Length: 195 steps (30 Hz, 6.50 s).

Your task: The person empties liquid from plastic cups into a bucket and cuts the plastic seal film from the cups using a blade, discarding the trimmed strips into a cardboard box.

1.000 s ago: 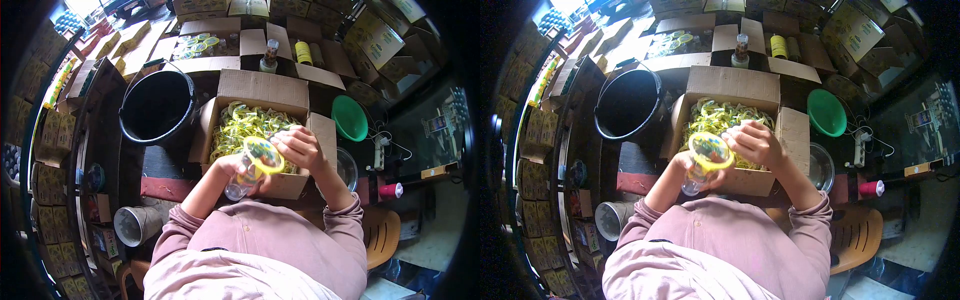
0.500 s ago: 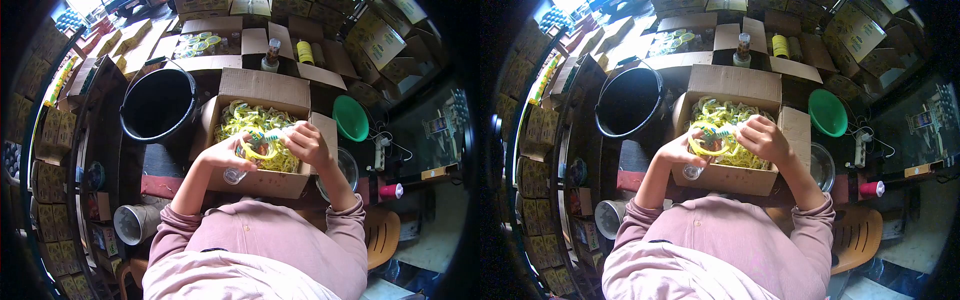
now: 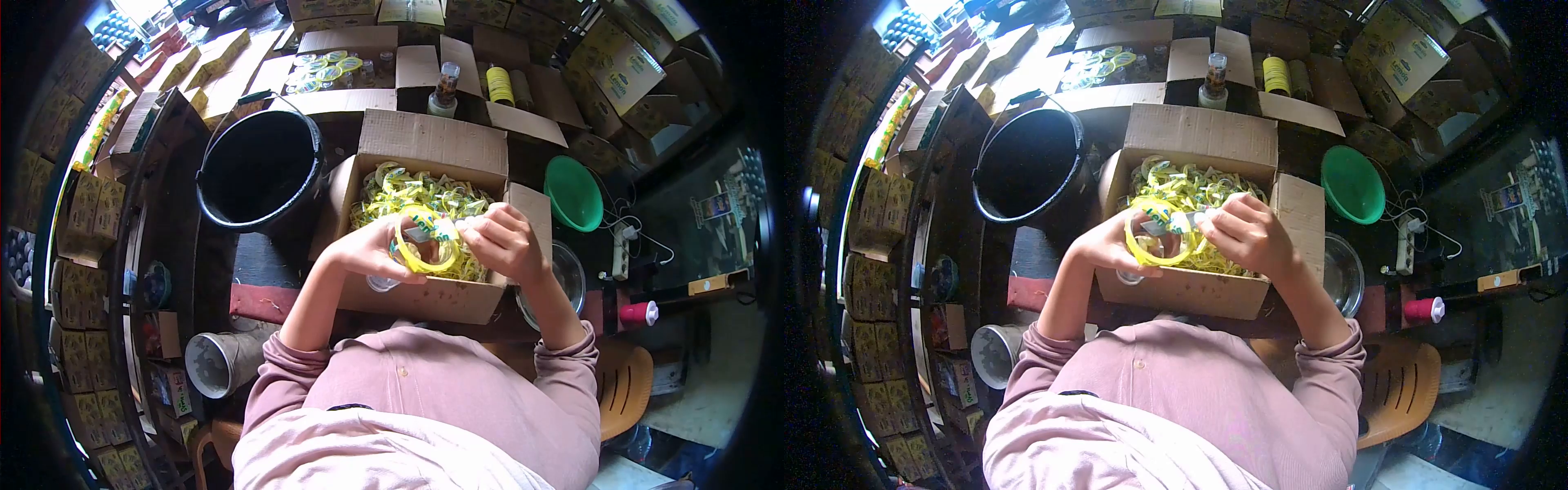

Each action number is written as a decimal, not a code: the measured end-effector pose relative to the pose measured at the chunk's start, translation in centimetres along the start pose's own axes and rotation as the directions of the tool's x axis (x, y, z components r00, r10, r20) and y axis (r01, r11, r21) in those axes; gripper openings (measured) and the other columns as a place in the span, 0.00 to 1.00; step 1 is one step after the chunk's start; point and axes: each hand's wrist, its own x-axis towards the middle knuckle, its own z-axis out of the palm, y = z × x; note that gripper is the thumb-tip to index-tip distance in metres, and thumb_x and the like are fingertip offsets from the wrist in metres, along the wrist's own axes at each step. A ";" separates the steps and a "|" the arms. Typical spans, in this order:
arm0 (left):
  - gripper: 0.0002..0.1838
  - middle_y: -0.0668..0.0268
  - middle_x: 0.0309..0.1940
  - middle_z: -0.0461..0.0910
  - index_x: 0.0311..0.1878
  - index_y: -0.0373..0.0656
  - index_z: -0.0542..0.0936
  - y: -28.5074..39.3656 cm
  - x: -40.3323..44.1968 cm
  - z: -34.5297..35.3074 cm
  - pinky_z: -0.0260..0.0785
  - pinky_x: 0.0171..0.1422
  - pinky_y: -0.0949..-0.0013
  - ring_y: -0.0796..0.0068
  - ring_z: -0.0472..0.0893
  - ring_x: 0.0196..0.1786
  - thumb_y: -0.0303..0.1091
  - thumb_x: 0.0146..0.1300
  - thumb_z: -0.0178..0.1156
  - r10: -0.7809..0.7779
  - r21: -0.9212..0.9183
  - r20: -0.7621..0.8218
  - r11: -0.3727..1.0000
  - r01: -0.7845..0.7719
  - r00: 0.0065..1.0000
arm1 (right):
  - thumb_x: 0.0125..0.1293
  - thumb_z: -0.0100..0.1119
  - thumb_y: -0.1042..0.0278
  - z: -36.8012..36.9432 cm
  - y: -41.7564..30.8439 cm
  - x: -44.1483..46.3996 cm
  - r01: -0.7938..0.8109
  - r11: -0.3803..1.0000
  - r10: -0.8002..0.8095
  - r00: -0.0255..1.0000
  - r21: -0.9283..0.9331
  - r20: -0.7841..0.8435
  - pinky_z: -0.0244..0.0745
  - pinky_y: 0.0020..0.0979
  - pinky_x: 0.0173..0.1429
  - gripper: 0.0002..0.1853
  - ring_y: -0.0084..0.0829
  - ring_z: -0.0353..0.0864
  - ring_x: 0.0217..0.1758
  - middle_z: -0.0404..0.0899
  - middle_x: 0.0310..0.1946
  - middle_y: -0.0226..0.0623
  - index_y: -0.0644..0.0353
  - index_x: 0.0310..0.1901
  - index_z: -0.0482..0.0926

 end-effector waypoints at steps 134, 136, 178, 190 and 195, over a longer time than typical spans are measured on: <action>0.39 0.48 0.40 0.74 0.57 0.32 0.60 -2.2 -1.7 -1.4 0.72 0.43 0.60 0.58 0.77 0.41 0.51 0.51 0.61 0.073 -0.667 0.497 0.670 0.327 0.865 | 0.38 0.61 0.73 -1.1 -4.1 4.0 0.015 0.994 -0.025 0.996 -0.108 -0.089 0.71 0.26 0.37 0.10 0.24 0.75 0.30 0.74 0.26 0.30 0.62 0.28 0.78; 0.47 0.48 0.50 0.70 0.64 0.32 0.50 -0.5 -1.8 -1.9 0.69 0.50 0.57 0.57 0.73 0.49 0.48 0.49 0.63 -0.016 -0.651 0.480 0.664 0.368 0.877 | 0.36 0.59 0.72 -1.1 -4.2 3.5 -0.001 0.994 -0.003 0.999 -0.114 -0.033 0.71 0.27 0.37 0.11 0.24 0.75 0.29 0.73 0.25 0.29 0.61 0.27 0.78; 0.29 0.52 0.29 0.70 0.45 0.36 0.66 -3.6 -1.9 -0.8 0.67 0.21 0.72 0.67 0.75 0.25 0.48 0.48 0.63 0.288 -0.799 0.563 0.431 0.420 0.775 | 0.44 0.62 0.74 1.6 -3.8 5.0 0.008 1.000 -0.007 0.986 0.005 -0.168 0.72 0.26 0.36 0.10 0.25 0.77 0.31 0.76 0.27 0.31 0.61 0.33 0.79; 0.41 0.53 0.30 0.70 0.48 0.26 0.61 -3.8 -2.3 -1.6 0.65 0.21 0.72 0.69 0.74 0.22 0.51 0.42 0.66 0.266 -0.789 0.547 0.479 0.384 0.793 | 0.41 0.58 0.85 0.9 -1.5 2.7 -0.585 0.811 0.584 0.806 0.023 -0.096 0.69 0.29 0.29 0.14 0.33 0.72 0.24 0.70 0.21 0.36 0.60 0.32 0.78; 0.39 0.53 0.26 0.71 0.47 0.27 0.63 -1.7 -2.2 -1.9 0.65 0.20 0.74 0.70 0.74 0.22 0.52 0.43 0.65 0.229 -0.777 0.562 0.475 0.412 0.795 | 0.48 0.50 0.83 3.3 -1.6 -2.0 -0.726 0.664 0.739 0.601 -0.180 0.303 0.71 0.34 0.39 0.24 0.42 0.76 0.32 0.74 0.27 0.46 0.58 0.51 0.72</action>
